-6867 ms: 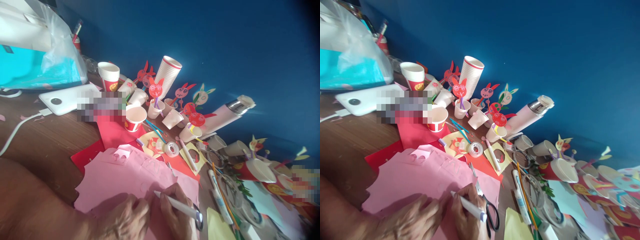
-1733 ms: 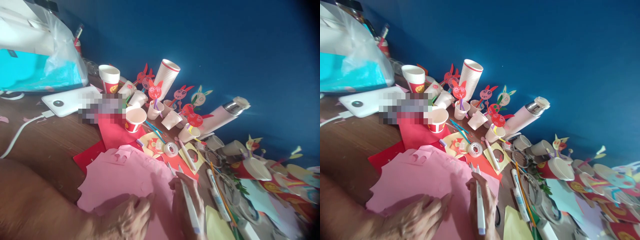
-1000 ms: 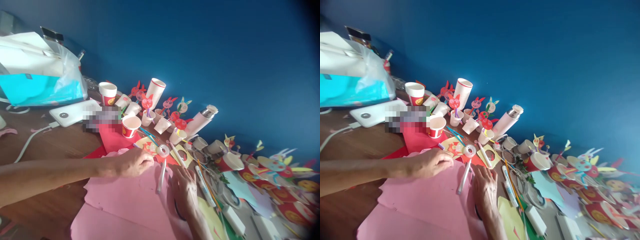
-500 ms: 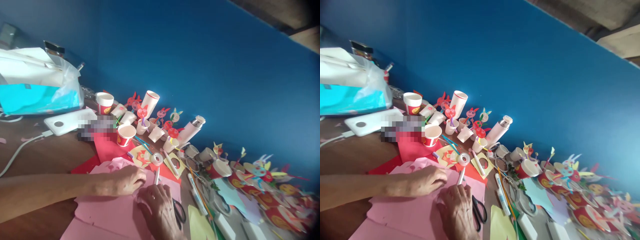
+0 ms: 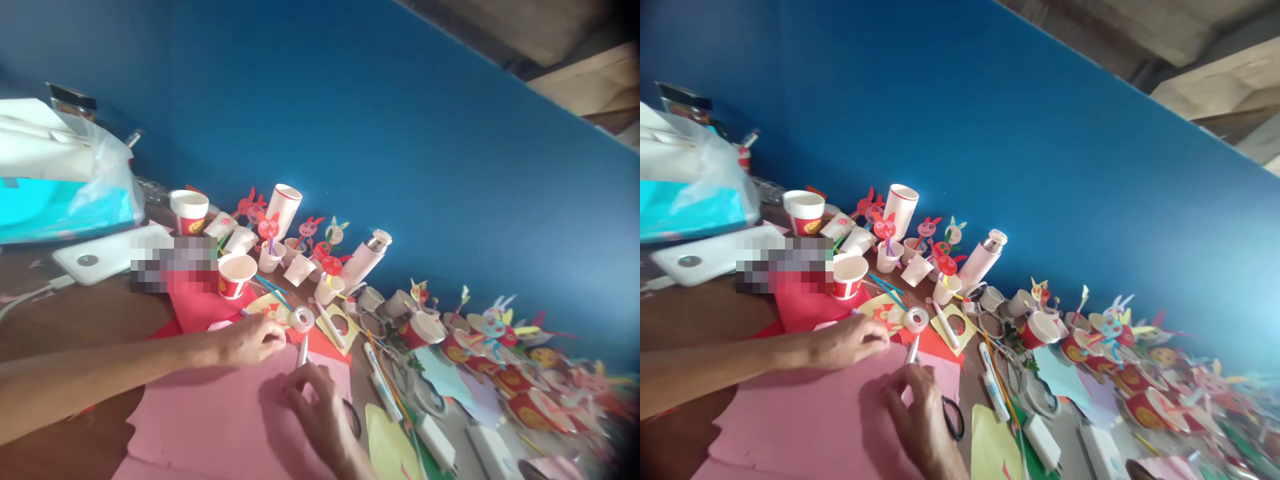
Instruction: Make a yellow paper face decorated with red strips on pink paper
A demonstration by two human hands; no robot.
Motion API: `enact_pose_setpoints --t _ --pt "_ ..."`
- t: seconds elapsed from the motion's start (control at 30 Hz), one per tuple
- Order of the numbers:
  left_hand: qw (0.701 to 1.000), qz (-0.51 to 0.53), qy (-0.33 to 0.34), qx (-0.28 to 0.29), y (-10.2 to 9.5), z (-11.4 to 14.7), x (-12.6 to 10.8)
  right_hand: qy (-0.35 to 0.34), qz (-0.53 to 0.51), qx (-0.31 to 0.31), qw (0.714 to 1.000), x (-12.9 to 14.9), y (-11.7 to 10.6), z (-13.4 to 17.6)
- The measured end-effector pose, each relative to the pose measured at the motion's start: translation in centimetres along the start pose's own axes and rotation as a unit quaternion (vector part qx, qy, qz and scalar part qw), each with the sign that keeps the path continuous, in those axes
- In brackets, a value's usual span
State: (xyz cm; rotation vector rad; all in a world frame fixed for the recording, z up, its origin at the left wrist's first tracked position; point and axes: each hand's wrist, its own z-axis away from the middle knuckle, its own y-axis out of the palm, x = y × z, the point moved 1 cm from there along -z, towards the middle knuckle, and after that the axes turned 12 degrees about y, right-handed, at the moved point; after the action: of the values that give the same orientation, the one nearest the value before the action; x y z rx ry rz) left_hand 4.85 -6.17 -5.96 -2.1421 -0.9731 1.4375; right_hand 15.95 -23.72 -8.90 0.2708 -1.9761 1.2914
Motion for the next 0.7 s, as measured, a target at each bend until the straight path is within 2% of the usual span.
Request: enact_pose_setpoints --t 0.03,0.07,0.17,0.23,0.33,0.53,0.7 --pt "0.999 0.027 -0.033 0.012 -0.8 -0.3 0.3 0.012 -0.004 -0.016 1.0 -0.5 -0.2 -0.3" --pt "0.998 0.045 -0.05 -0.001 -1.5 -0.7 0.6 0.023 -0.006 -0.032 0.999 -1.1 -0.4 -0.6" --pt "0.992 0.041 -0.078 -0.088 -3.4 -1.0 1.3 0.037 -0.008 -0.073 0.997 -2.6 -0.8 -1.3" --pt "0.986 0.039 -0.093 -0.13 -4.0 -0.7 1.5 0.025 -0.002 -0.086 0.996 -2.9 -0.7 -1.4" --pt "0.981 0.046 -0.104 -0.158 -4.1 0.1 1.5 -0.031 0.01 -0.076 0.997 -2.4 -0.2 -1.3" --pt "0.98 0.052 -0.089 -0.169 -4.2 1.6 1.8 -0.176 0.061 -0.012 0.982 -0.1 1.0 -0.7" --pt "0.982 0.031 -0.06 -0.178 -3.8 2.2 2.9 -0.23 0.116 -0.042 0.965 -0.2 1.1 -0.8"
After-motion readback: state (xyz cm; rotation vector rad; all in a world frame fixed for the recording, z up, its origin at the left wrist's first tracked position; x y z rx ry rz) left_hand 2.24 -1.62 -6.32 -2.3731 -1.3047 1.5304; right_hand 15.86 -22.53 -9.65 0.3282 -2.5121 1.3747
